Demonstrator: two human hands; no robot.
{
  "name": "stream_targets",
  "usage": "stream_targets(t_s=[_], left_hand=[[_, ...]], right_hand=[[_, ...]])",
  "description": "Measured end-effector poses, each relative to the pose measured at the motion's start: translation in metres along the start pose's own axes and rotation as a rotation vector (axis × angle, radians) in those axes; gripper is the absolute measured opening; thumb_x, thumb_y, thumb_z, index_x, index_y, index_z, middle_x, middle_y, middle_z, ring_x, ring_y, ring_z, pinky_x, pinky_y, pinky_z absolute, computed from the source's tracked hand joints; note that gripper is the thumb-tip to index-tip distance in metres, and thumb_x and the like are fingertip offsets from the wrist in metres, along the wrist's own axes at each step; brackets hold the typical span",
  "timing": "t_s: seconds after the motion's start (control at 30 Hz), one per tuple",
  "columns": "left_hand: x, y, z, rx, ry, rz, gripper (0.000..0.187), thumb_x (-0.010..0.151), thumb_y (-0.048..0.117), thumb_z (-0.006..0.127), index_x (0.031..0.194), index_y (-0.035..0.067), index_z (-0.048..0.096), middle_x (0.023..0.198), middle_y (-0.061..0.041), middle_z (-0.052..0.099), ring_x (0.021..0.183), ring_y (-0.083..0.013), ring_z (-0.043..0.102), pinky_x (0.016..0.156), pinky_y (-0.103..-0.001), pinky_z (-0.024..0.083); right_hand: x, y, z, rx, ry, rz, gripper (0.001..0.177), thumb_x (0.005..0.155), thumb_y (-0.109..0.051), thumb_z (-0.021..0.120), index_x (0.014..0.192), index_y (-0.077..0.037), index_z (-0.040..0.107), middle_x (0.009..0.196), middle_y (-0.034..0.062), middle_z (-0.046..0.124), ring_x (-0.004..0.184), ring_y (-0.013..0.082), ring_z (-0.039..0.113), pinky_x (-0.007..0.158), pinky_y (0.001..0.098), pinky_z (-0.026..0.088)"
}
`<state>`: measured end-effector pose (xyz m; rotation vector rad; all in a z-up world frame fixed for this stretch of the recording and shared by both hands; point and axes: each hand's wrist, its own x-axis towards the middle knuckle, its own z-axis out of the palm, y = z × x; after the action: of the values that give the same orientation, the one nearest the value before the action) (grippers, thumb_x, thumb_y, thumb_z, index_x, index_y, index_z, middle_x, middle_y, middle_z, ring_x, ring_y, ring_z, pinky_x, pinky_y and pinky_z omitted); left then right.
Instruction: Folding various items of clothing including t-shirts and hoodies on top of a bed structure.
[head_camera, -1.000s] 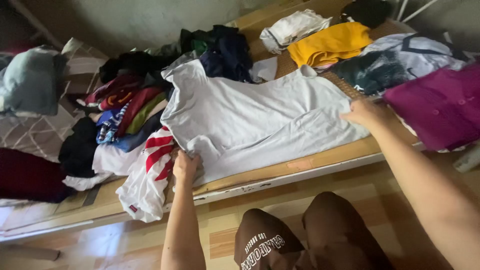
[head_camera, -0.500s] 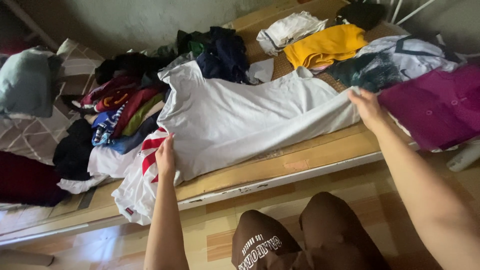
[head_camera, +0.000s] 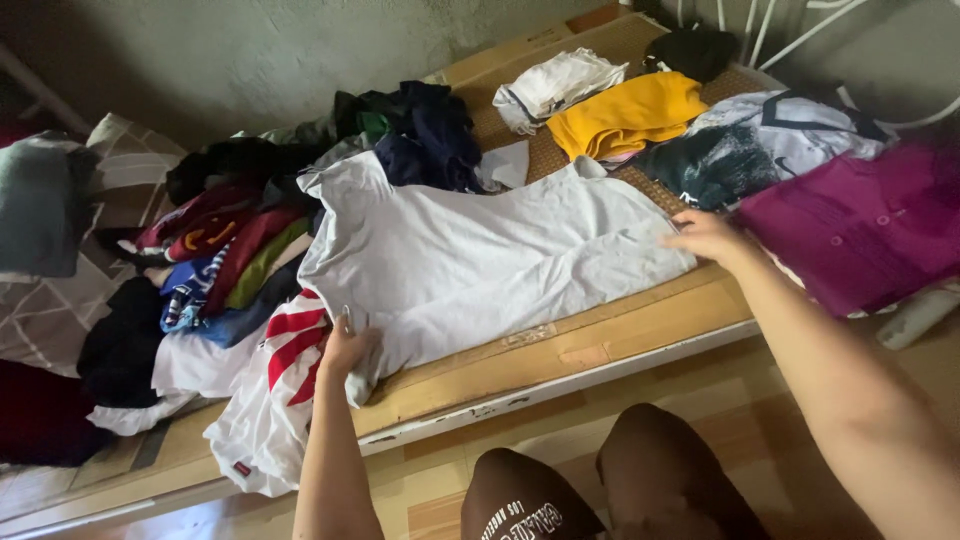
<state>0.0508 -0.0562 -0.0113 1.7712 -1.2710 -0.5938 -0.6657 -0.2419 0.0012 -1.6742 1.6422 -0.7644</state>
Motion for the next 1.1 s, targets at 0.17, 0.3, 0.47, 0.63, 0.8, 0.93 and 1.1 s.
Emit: stream_targets(t_s=[0.17, 0.3, 0.47, 0.63, 0.8, 0.93, 1.1], left_hand=[[-0.018, 0.02, -0.011, 0.18, 0.158, 0.101, 0.062, 0.094, 0.024, 0.065, 0.15, 0.005, 0.047, 0.116, -0.025, 0.07, 0.1, -0.036, 0.069, 0.086, -0.044, 0.056], [-0.011, 0.021, -0.021, 0.336, 0.189, 0.031, 0.059, 0.095, 0.026, 0.063, 0.15, 0.012, 0.045, 0.128, -0.023, 0.065, 0.112, -0.0404, 0.065, 0.096, -0.048, 0.05], [-0.001, -0.023, -0.014, 0.418, 0.229, 0.163, 0.051, 0.093, 0.024, 0.066, 0.139, 0.005, 0.053, 0.12, -0.028, 0.068, 0.11, -0.0463, 0.065, 0.094, -0.049, 0.051], [-0.054, 0.055, -0.023, 0.45, 0.365, 0.008, 0.034, 0.087, 0.029, 0.072, 0.11, 0.004, 0.066, 0.108, -0.023, 0.073, 0.1, -0.0397, 0.07, 0.088, -0.047, 0.054], [-0.061, 0.069, -0.032, 0.754, 0.402, -0.023, 0.017, 0.092, 0.027, 0.069, 0.093, 0.01, 0.074, 0.091, -0.019, 0.074, 0.087, -0.0414, 0.071, 0.078, -0.05, 0.056], [-0.061, 0.063, -0.04, 0.366, 0.32, 0.144, 0.023, 0.089, 0.03, 0.064, 0.097, 0.009, 0.071, 0.09, -0.017, 0.077, 0.085, -0.0363, 0.075, 0.077, -0.045, 0.058], [-0.061, 0.042, -0.045, 0.519, 0.22, 0.008, 0.057, 0.086, 0.054, 0.08, 0.1, 0.001, 0.068, 0.093, -0.024, 0.074, 0.089, -0.0394, 0.07, 0.08, -0.047, 0.055]], right_hand=[[0.036, 0.051, 0.015, -0.027, 0.111, -0.204, 0.055, 0.083, -0.029, 0.081, 0.132, -0.006, 0.067, 0.118, 0.0174, 0.075, 0.105, 0.0333, 0.071, 0.088, 0.0429, 0.055], [0.026, 0.02, 0.004, -0.145, 0.236, -0.073, 0.038, 0.095, -0.025, 0.073, 0.129, -0.01, 0.069, 0.119, 0.0177, 0.072, 0.104, 0.0339, 0.069, 0.087, 0.0478, 0.054], [-0.037, -0.06, 0.027, -0.569, 0.405, -0.161, 0.044, 0.09, -0.017, 0.076, 0.133, -0.009, 0.068, 0.124, 0.0236, 0.068, 0.113, 0.0394, 0.063, 0.093, 0.0524, 0.053], [-0.067, -0.15, 0.086, -0.724, 0.447, -0.318, 0.057, 0.078, -0.011, 0.08, 0.133, -0.006, 0.065, 0.133, 0.0232, 0.058, 0.12, 0.037, 0.057, 0.098, 0.0517, 0.049], [-0.078, -0.231, 0.185, -0.262, 0.013, -0.63, 0.048, 0.083, 0.007, 0.066, 0.129, -0.008, 0.066, 0.129, 0.0169, 0.064, 0.125, 0.0339, 0.055, 0.093, 0.0396, 0.051], [-0.064, -0.273, 0.282, 0.03, -0.275, -0.669, 0.038, 0.094, -0.004, 0.061, 0.132, -0.006, 0.061, 0.129, 0.0115, 0.067, 0.111, 0.0247, 0.068, 0.091, 0.0367, 0.058], [-0.128, -0.334, 0.319, -0.386, -0.508, -0.858, 0.031, 0.098, -0.02, 0.065, 0.129, -0.014, 0.066, 0.119, 0.0114, 0.07, 0.112, 0.0259, 0.067, 0.096, 0.0409, 0.053]])
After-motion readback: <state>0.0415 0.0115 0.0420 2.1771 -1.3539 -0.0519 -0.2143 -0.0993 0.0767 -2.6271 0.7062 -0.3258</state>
